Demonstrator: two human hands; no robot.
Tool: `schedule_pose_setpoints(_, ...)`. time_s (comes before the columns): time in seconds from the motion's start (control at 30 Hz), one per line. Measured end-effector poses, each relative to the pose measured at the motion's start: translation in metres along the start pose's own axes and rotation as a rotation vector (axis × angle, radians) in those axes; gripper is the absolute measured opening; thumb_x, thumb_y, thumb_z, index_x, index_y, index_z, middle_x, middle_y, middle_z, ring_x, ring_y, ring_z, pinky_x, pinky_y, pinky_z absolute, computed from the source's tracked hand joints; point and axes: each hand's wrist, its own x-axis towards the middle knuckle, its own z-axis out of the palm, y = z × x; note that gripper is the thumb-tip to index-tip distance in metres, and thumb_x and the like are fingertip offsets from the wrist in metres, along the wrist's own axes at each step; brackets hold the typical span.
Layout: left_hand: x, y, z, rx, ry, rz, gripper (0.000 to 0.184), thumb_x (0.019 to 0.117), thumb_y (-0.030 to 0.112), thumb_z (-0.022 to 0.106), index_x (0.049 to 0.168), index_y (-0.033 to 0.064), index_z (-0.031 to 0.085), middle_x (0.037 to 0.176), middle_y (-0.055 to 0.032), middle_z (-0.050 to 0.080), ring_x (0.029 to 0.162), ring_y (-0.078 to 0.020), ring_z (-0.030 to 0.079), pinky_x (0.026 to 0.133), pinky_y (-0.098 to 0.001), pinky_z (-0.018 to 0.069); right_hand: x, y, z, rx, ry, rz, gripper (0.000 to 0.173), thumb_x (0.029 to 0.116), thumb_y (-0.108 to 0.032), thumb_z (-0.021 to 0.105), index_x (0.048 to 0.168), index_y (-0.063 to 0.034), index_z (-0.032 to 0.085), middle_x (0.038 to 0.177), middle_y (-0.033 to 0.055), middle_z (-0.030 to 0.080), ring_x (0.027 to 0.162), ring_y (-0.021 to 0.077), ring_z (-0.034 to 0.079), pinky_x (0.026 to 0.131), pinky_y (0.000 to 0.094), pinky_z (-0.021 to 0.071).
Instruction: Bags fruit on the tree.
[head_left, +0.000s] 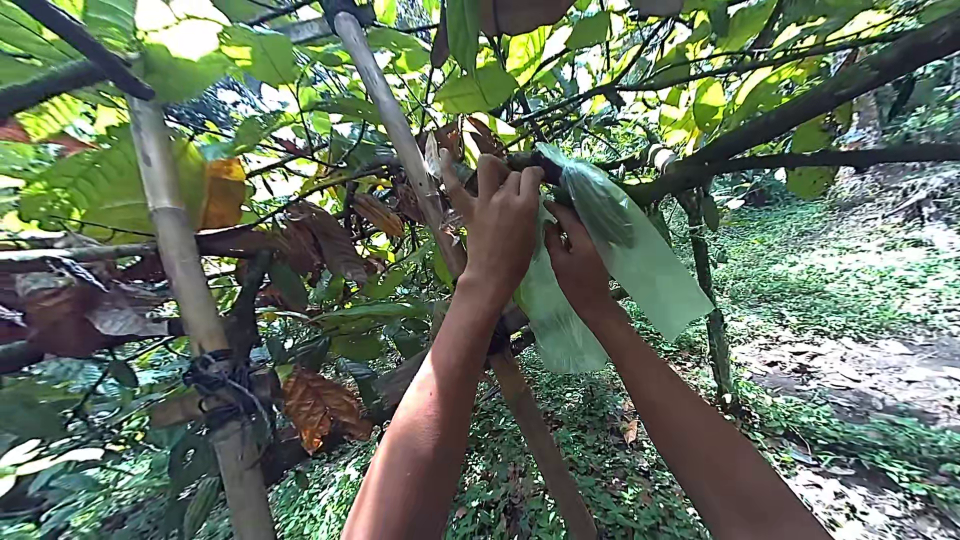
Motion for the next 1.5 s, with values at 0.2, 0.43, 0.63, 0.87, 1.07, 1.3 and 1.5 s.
schedule_pose_setpoints(0.2,-0.006,-0.002,0.01,-0.002,0.09,-0.007,0.018,0.0962,0.019,0.069,0.113,0.0113,0.07,0.098,-0.0053,0.074,0.118,-0.0366,0.062,0.113,-0.0765,0.012,0.005,0.008,0.007,-0.078,0.065,-0.087,0.035,0.1042,-0.006,0.052,0.136,0.0033,0.061,0.132,0.0209,0.066,0.109,0.0255,0.069,0.093,0.0335,0.0548)
schedule_pose_setpoints(0.43,0.003,0.004,0.008,0.034,0.06,-0.062,0.014,0.098,0.013,0.064,0.106,0.0142,0.075,0.098,-0.0031,0.075,0.119,-0.0341,0.062,0.113,-0.0768,0.0094,0.005,0.001,0.006,-0.075,0.018,0.007,0.036,0.1064,-0.01,0.048,0.139,0.0014,0.058,0.121,0.0209,0.068,0.092,0.0241,0.068,0.082,0.0359,0.0554)
schedule_pose_setpoints(0.63,0.009,0.011,0.007,0.129,-0.044,-0.043,0.019,0.0956,-0.002,0.058,0.096,0.0076,0.075,0.096,-0.0087,0.072,0.121,-0.0376,0.058,0.114,-0.0751,0.0077,0.005,0.002,0.0,-0.104,0.013,0.006,0.036,0.1069,-0.012,0.049,0.139,0.0007,0.059,0.124,0.0193,0.069,0.097,0.0242,0.07,0.085,0.0352,0.0559)
schedule_pose_setpoints(0.87,0.003,0.009,0.016,0.147,0.077,0.008,0.015,0.096,-0.001,0.058,0.095,0.006,0.071,0.091,-0.01,0.07,0.115,-0.0368,0.061,0.115,-0.0733,0.0117,0.006,0.012,-0.012,-0.149,-0.063,-0.108,0.041,0.1044,-0.008,0.052,0.143,0.0053,0.054,0.123,0.0248,0.068,0.098,0.0312,0.07,0.089,0.0416,0.0557)
schedule_pose_setpoints(1.07,0.001,0.003,0.016,0.09,0.078,0.091,0.015,0.0948,-0.003,0.059,0.096,0.0071,0.07,0.093,-0.0068,0.072,0.117,-0.0339,0.061,0.113,-0.0757,0.0096,0.009,0.01,-0.009,-0.118,-0.089,-0.073,0.04,0.1068,-0.009,0.047,0.143,0.0062,0.053,0.141,0.0237,0.06,0.128,0.0304,0.061,0.11,0.0384,0.0459)
schedule_pose_setpoints(1.3,0.0,-0.005,0.021,-0.07,0.068,0.13,0.014,0.0981,0.0,0.057,0.098,0.0076,0.068,0.087,-0.0039,0.072,0.109,-0.0303,0.065,0.114,-0.0761,0.0067,0.011,0.012,-0.004,-0.217,0.072,-0.168,0.029,0.1038,-0.005,0.052,0.127,0.0058,0.065,0.119,0.0206,0.071,0.109,0.03,0.071,0.096,0.0418,0.0549)
schedule_pose_setpoints(1.5,0.004,-0.004,0.018,-0.174,0.028,0.057,0.013,0.0973,-0.002,0.057,0.098,0.0092,0.065,0.09,-0.0021,0.072,0.11,-0.0278,0.065,0.114,-0.0765,0.0056,0.014,0.008,-0.012,-0.252,-0.003,-0.157,0.029,0.1065,-0.007,0.047,0.126,0.0067,0.063,0.119,0.0215,0.07,0.111,0.0298,0.07,0.1,0.0403,0.0527)
